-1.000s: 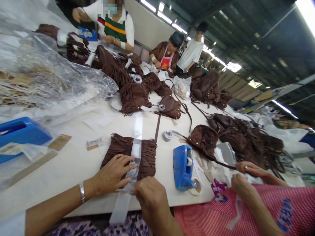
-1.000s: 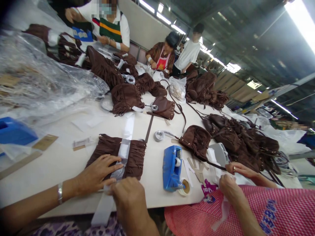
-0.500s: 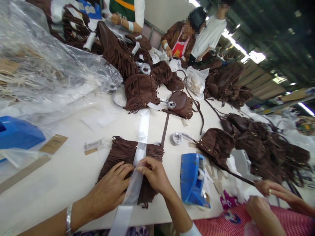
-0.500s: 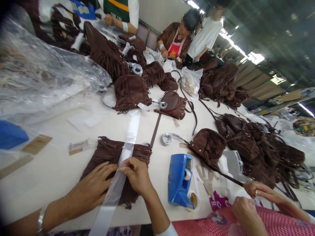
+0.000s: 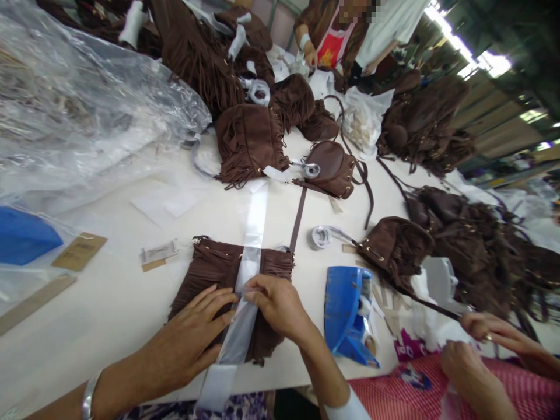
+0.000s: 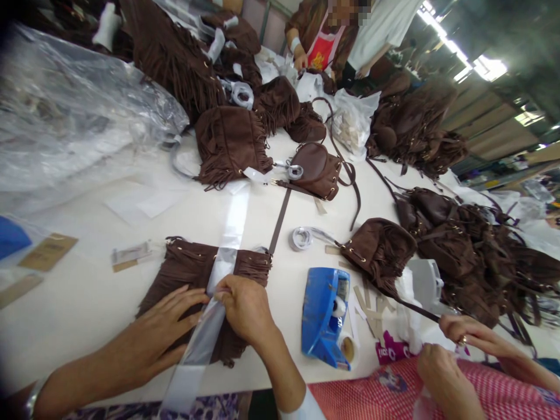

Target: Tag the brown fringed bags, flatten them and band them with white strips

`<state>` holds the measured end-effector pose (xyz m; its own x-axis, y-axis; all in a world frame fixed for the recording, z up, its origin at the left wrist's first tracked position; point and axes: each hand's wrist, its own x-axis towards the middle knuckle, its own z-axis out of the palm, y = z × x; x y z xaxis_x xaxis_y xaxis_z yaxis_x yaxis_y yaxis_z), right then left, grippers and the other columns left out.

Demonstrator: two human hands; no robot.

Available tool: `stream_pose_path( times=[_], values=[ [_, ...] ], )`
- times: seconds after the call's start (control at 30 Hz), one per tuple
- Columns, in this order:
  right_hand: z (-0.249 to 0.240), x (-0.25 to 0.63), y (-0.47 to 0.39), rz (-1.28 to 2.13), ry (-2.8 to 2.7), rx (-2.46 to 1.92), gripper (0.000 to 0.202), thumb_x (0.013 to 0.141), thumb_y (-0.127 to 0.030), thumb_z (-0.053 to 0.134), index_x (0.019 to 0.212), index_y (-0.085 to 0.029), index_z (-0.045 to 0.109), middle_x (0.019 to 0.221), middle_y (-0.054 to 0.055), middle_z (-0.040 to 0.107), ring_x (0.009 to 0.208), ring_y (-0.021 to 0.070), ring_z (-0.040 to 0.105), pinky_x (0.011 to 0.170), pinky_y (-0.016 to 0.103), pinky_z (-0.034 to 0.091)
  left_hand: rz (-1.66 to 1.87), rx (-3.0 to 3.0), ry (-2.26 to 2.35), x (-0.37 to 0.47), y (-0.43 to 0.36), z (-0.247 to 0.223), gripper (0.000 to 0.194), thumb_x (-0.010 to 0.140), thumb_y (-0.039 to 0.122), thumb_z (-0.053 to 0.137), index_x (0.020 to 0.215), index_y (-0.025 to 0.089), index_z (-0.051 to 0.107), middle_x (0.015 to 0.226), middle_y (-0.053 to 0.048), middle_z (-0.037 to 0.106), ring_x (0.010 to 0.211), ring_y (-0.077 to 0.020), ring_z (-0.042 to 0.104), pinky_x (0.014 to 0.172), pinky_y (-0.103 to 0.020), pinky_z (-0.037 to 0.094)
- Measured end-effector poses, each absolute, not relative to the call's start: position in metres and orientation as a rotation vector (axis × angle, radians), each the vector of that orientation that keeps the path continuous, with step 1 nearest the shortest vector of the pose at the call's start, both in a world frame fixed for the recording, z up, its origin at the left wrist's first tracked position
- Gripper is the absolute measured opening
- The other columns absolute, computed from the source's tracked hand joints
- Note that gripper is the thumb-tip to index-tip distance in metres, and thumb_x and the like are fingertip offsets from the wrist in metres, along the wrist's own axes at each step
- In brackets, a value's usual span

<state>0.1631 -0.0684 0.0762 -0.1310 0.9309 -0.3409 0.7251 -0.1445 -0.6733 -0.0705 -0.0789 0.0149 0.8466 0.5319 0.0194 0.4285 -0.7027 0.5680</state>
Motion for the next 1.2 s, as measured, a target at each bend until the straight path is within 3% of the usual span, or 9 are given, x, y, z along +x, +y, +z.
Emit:
stream_pose_path(
  times=[0.17, 0.33, 0.6, 0.8, 1.03, 1.2],
  values=[
    [0.071, 0.171, -0.061, 1.571, -1.653, -1.553, 0.011, 0.092, -0.024, 0.060, 0.094, -0.021, 0.070, 0.088, -0.002, 0.072, 0.081, 0.0146, 0.066, 0.074, 0.023, 0.048, 0.274, 2.434, 0.694, -0.073, -0.079, 0.018, 0.066, 0.086, 0.016, 0.055, 0.149, 0.026, 0.037, 0.154, -0.008, 0.041, 0.146, -0.0256, 0.031, 0.124, -0.050, 0.025],
    [0.072, 0.163, -0.059, 1.106, -1.973, -1.831, 0.007, 0.091, -0.018, 0.062, 0.090, -0.023, 0.068, 0.085, -0.002, 0.071, 0.079, 0.0138, 0.063, 0.073, 0.023, 0.042, 0.306, 2.407, 0.677, -0.072, -0.078, 0.017, 0.069, 0.083, 0.014, 0.056, 0.149, 0.023, 0.037, 0.155, -0.009, 0.041, 0.146, -0.0261, 0.033, 0.124, -0.050, 0.025],
    [0.069, 0.154, -0.065, 0.841, -2.163, -1.933, 0.005, 0.092, -0.018, 0.062, 0.092, -0.023, 0.062, 0.091, 0.000, 0.070, 0.088, 0.0175, 0.061, 0.077, 0.027, 0.040, 0.262, 2.414, 0.723, -0.077, -0.083, 0.010, 0.072, 0.086, 0.017, 0.053, 0.153, 0.017, 0.028, 0.159, -0.012, 0.035, 0.149, -0.0283, 0.026, 0.125, -0.051, 0.024],
    [0.063, 0.152, -0.064, 0.832, -2.112, -1.976, 0.004, 0.093, -0.020, 0.063, 0.091, -0.023, 0.062, 0.089, -0.001, 0.069, 0.088, 0.0175, 0.060, 0.076, 0.028, 0.040, 0.303, 2.349, 0.737, -0.076, -0.083, 0.015, 0.072, 0.087, 0.017, 0.052, 0.154, 0.017, 0.025, 0.157, -0.012, 0.039, 0.147, -0.0269, 0.032, 0.125, -0.050, 0.025],
    [0.063, 0.153, -0.058, 0.911, -2.018, -1.999, 0.006, 0.090, -0.019, 0.065, 0.090, -0.024, 0.062, 0.088, -0.002, 0.070, 0.085, 0.0163, 0.061, 0.074, 0.027, 0.039, 0.283, 2.418, 0.737, -0.070, -0.077, 0.022, 0.080, 0.081, 0.012, 0.052, 0.156, 0.026, 0.026, 0.155, -0.007, 0.042, 0.144, -0.0280, 0.035, 0.120, -0.051, 0.034],
    [0.062, 0.152, -0.057, 0.922, -1.978, -2.037, 0.008, 0.088, -0.018, 0.066, 0.090, -0.024, 0.062, 0.086, -0.003, 0.070, 0.082, 0.0157, 0.062, 0.072, 0.026, 0.038, 0.235, 2.442, 0.758, -0.071, -0.081, 0.017, 0.081, 0.081, 0.011, 0.051, 0.156, 0.024, 0.024, 0.157, -0.007, 0.039, 0.146, -0.0281, 0.030, 0.122, -0.051, 0.030]
  ],
)
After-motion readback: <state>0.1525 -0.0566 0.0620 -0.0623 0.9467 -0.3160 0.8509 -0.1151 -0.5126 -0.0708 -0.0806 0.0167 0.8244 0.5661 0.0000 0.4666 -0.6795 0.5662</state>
